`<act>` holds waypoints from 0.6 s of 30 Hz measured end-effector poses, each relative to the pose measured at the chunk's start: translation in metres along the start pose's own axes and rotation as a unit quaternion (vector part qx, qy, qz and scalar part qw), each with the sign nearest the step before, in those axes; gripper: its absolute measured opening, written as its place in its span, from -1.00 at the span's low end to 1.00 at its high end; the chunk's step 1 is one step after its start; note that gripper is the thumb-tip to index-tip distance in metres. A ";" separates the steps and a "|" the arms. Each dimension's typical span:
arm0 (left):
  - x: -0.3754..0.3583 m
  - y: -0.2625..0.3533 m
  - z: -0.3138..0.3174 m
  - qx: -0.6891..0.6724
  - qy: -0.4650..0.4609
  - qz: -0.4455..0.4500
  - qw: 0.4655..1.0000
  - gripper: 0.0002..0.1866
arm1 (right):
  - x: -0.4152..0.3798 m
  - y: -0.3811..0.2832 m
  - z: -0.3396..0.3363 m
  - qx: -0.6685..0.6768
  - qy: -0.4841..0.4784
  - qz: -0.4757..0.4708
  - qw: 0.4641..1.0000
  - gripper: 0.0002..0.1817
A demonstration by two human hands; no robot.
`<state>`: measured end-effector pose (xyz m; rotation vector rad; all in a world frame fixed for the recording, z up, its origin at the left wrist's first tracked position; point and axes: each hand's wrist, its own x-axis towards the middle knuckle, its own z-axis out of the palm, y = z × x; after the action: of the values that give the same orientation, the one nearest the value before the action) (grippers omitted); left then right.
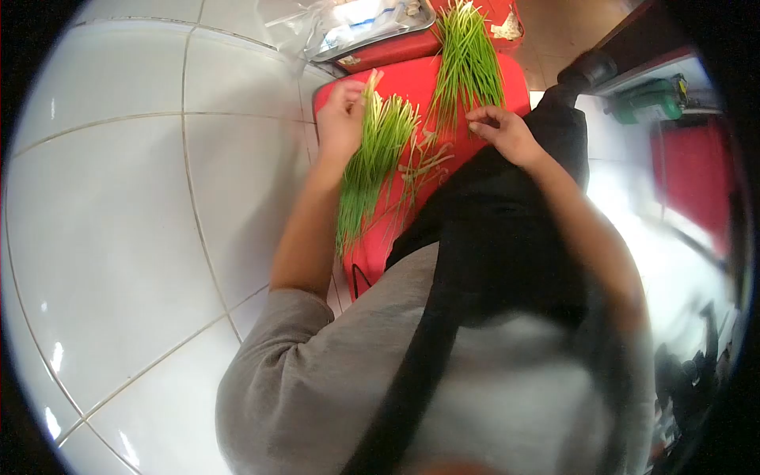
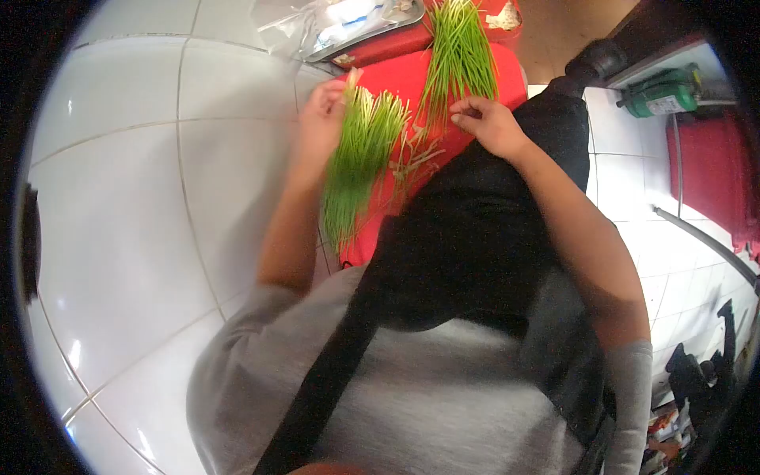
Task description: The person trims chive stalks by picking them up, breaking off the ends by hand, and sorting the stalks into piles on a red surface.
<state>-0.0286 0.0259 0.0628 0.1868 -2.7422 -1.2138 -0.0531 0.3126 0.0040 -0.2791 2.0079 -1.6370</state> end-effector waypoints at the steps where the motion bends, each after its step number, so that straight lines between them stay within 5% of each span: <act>1: -0.003 -0.001 0.003 0.113 -0.018 0.003 0.993 -0.82 | -0.001 -0.001 0.000 -0.010 0.001 0.006 1.000 -0.74; 5: -0.001 -0.043 0.006 0.319 -0.056 -0.039 0.945 -0.72 | -0.005 -0.005 -0.001 -0.058 0.010 0.000 0.998 -0.73; 11: 0.011 -0.098 -0.004 -0.146 -0.081 -0.096 0.981 -0.76 | 0.000 0.003 0.000 -0.072 0.014 -0.010 0.997 -0.71; 18: 0.002 -0.077 0.000 -0.226 -0.099 -0.152 0.957 -0.79 | -0.004 0.003 0.000 -0.077 0.004 -0.012 0.997 -0.71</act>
<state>-0.0265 -0.0258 0.0055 0.4701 -2.5631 -2.0029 -0.0495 0.3155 0.0018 -0.3552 2.1492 -1.5013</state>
